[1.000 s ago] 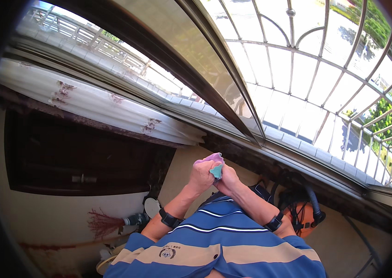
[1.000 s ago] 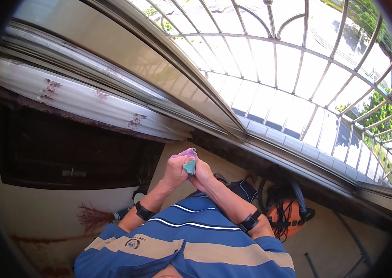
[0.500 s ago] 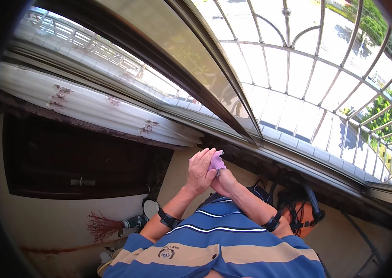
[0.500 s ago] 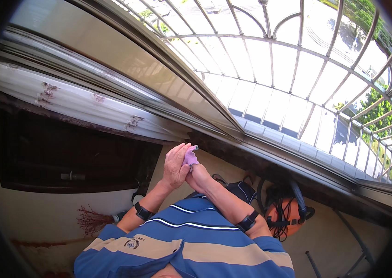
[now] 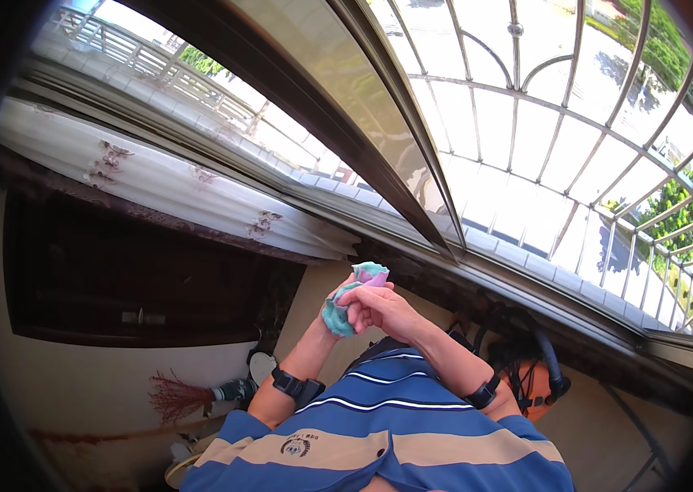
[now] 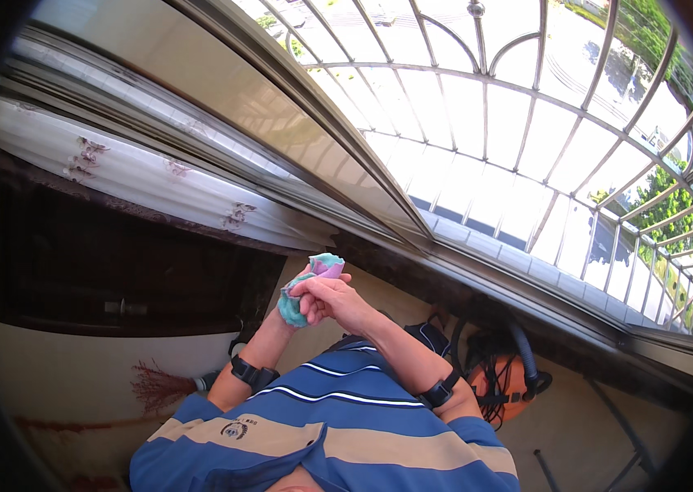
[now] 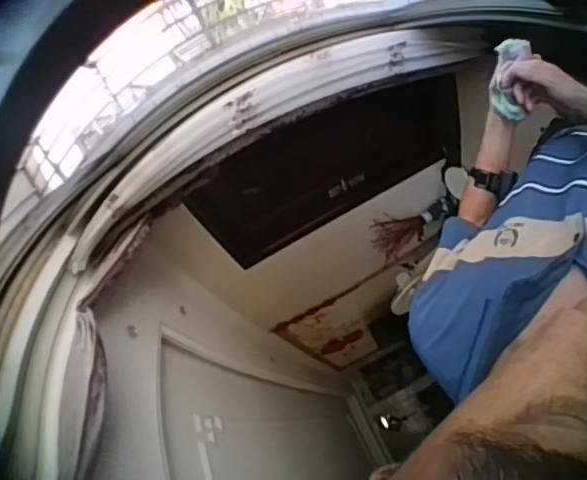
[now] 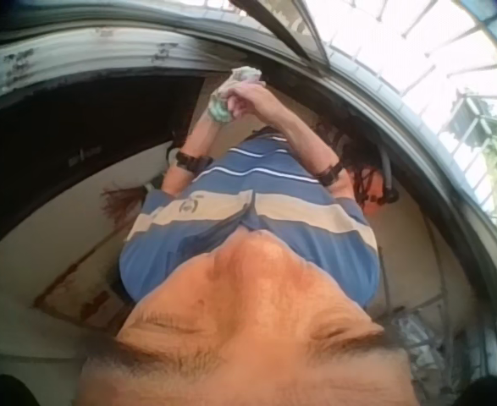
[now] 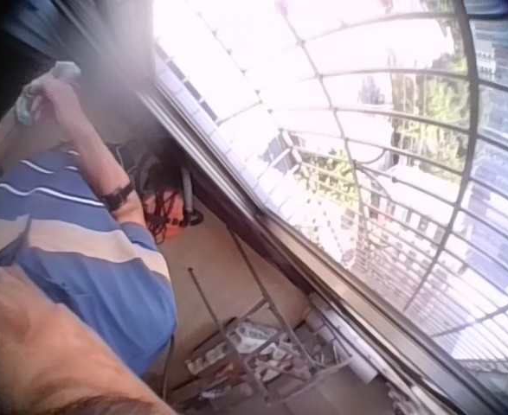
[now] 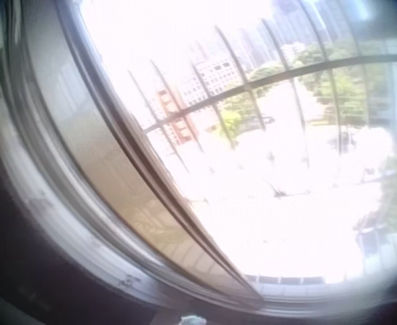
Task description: The person sweeps the floor in a bedroom using a broom and dustpan.
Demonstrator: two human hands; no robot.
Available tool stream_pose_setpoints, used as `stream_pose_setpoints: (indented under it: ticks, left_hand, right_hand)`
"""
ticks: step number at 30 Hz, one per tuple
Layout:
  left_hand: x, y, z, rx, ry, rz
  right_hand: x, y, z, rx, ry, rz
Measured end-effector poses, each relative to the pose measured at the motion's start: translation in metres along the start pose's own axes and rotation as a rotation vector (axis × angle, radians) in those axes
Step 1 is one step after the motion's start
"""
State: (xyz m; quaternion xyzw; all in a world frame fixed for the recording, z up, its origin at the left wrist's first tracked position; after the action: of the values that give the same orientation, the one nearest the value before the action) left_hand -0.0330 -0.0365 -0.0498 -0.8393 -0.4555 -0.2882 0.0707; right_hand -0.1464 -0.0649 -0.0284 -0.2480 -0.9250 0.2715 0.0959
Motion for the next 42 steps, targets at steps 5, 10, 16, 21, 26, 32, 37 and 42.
stream_pose_setpoints:
  ticks: [5, 10, 16, 21, 26, 32, 37, 42]
  left_hand:
    - [-0.006, 0.001, 0.013, 0.014, -0.066, -0.098]
    - [0.000, -0.004, -0.008, -0.474, 0.332, -0.449]
    - [0.019, 0.023, 0.007, -0.393, 0.387, -0.510]
    - [0.032, 0.034, -0.004, -0.361, 0.343, -0.641]
    - [0.031, 0.028, -0.027, -0.512, 0.240, -0.619]
    - [0.004, -0.026, -0.019, -0.405, 0.198, -0.377]
    - [0.002, -0.037, -0.034, -0.775, 0.122, -0.343]
    - [0.003, -0.031, -0.037, -0.960, 0.090, -0.366]
  right_hand:
    - [0.004, -0.013, -0.008, 0.533, 0.422, 0.082]
    - [-0.009, 0.022, 0.050, 0.588, 0.563, 0.181]
    - [0.004, 0.009, 0.042, 0.780, 0.513, 0.146]
    - [0.004, 0.027, 0.084, 0.701, 0.816, 0.203]
    - [0.005, 0.030, 0.067, 0.701, 0.847, 0.243]
    - [-0.003, 0.025, 0.041, -0.307, 0.427, 0.157]
    - [0.009, 0.025, 0.049, -0.353, 0.471, 0.233]
    - [0.009, 0.027, 0.057, -0.292, 0.531, 0.217]
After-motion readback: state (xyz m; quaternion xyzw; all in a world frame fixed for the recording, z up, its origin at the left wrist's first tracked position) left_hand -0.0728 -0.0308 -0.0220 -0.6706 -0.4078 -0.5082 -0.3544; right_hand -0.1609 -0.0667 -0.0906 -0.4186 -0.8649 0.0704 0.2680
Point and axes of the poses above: each hand's wrist, its own x-axis away from the middle knuckle, its own z-axis out of the back of the hand, y = z × x, the point moved 3 cm from there along -x, towards the middle knuckle, and after that the axes turned 12 degrees about x, right-handed, at the moved point
